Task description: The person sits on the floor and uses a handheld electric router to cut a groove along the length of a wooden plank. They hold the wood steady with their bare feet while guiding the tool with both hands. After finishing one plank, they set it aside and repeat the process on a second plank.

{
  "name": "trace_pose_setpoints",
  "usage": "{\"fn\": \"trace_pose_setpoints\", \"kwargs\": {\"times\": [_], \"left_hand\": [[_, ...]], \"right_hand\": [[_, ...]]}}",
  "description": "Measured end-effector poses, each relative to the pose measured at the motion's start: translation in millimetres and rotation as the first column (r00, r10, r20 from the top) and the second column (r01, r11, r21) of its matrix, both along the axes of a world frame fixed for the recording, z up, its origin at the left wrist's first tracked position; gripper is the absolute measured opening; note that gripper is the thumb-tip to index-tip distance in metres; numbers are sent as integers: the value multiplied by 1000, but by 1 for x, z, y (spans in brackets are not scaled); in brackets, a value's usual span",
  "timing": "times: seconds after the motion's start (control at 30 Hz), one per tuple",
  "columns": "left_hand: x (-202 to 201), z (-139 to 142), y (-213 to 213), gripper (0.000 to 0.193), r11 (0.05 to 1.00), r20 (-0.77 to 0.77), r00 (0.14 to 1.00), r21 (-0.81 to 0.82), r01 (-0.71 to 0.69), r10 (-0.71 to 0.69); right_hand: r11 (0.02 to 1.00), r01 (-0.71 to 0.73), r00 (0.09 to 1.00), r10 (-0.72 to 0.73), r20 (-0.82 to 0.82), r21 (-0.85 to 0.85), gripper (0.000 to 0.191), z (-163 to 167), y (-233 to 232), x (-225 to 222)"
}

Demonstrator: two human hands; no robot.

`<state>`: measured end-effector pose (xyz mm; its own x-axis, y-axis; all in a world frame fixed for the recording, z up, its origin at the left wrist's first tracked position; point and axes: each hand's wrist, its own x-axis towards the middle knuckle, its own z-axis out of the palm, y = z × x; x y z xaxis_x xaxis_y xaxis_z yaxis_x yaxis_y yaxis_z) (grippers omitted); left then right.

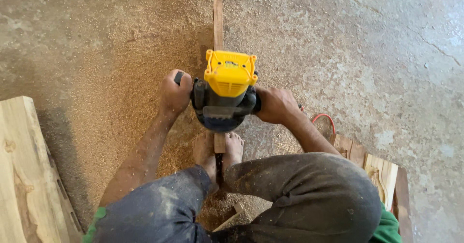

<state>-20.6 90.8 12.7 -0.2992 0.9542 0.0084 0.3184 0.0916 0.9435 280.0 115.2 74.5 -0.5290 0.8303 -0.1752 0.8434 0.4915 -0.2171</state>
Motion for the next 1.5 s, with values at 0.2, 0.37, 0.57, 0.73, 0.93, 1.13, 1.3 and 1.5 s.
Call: {"fn": "trace_pose_setpoints", "kwargs": {"times": [0.2,0.37,0.57,0.73,0.93,1.13,1.3,1.5], "left_hand": [[5,2,-14,28,994,-21,1000,106,-20,23],[7,-6,-27,27,996,-8,999,82,-39,40],[0,-8,-3,26,999,5,1000,48,-2,1],[5,-12,-26,25,991,-15,999,133,-29,32],[9,-12,-37,26,989,12,999,142,-35,33],[14,-8,-62,26,997,19,998,56,-54,53],[18,-10,-83,26,993,-16,998,97,-63,65],[17,-11,-93,26,991,-52,997,123,-52,58]], "right_hand": [[1000,25,995,-25,96,11,27,-11,-14,-2],[998,56,990,-53,132,-19,26,-12,-21,-5],[998,66,994,-67,84,11,26,9,-14,-8],[998,69,993,-69,97,-2,23,-3,-23,-8],[998,62,995,-63,74,14,23,-20,-30,0],[997,54,995,-49,83,-55,22,-26,-50,7],[999,26,1000,-26,-1,-24,19,-19,-70,11],[999,46,999,-45,30,-30,20,1,-88,4]]}}
